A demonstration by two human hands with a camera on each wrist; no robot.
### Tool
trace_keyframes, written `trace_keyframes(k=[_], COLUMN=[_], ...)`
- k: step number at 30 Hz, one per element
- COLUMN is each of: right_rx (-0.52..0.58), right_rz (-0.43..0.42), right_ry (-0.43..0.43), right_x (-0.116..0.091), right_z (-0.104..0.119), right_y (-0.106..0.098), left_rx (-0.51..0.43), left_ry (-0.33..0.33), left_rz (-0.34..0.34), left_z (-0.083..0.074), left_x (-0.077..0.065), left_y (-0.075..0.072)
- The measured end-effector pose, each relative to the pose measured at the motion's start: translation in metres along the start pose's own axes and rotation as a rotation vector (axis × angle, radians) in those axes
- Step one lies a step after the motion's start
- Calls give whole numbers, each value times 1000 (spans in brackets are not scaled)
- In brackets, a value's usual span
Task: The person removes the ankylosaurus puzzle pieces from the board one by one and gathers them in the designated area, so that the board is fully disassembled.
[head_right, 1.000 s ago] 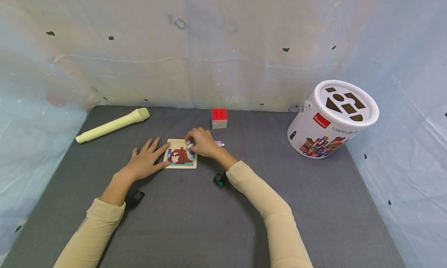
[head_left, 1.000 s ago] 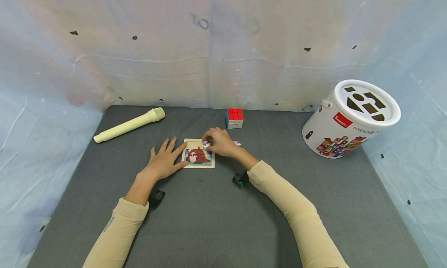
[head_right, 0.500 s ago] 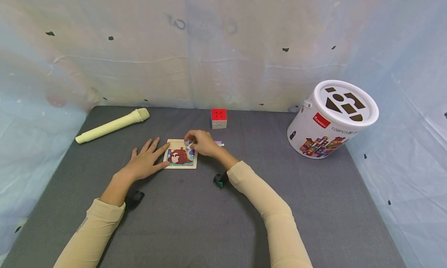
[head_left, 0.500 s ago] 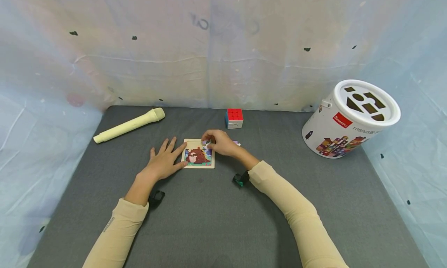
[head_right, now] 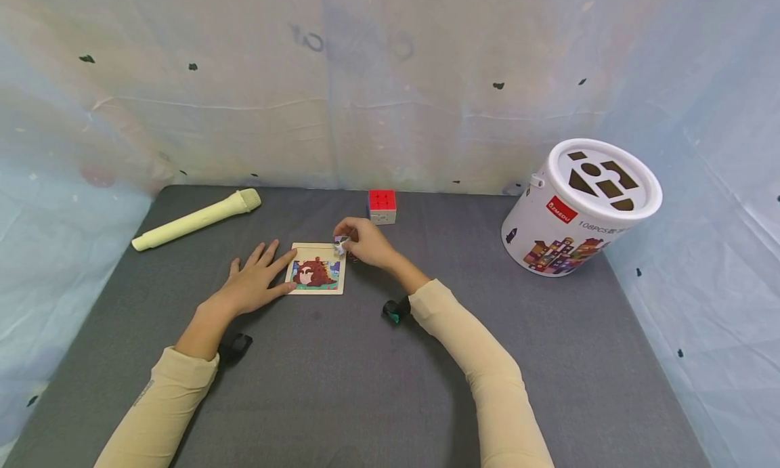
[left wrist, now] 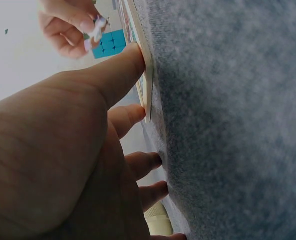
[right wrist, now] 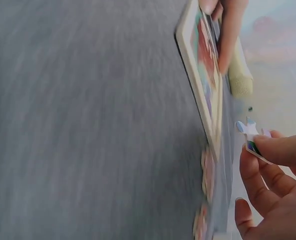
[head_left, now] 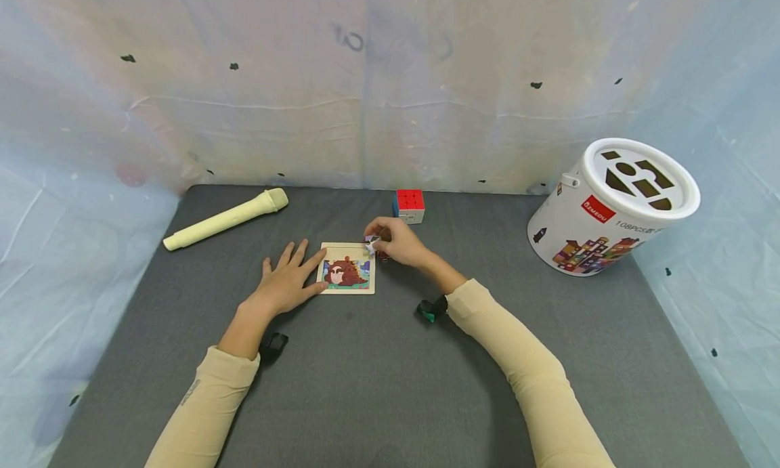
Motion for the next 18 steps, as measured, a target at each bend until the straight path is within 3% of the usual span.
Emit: trace_keyframes(k=[12, 18], right_rx=[8, -22], right_rz=[-82, -114], right_ry=[56, 72], right_x=[-35, -49], right_z=[-33, -43], right_y=[-59, -76], left_rx=[-11, -19], left_ry=[4, 10], left_rz=[-12, -22], left_z=[0, 2], left_x=[-1, -1], left_y=[1, 1])
Point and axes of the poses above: each hand's wrist, its own x-axis towards the middle knuckle, its own y-axis out of the palm, z = x × y, the point moved 3 cm from there along x, towards the middle knuckle, and after that the axes turned 10 degrees about y, right-handed, at the moved point
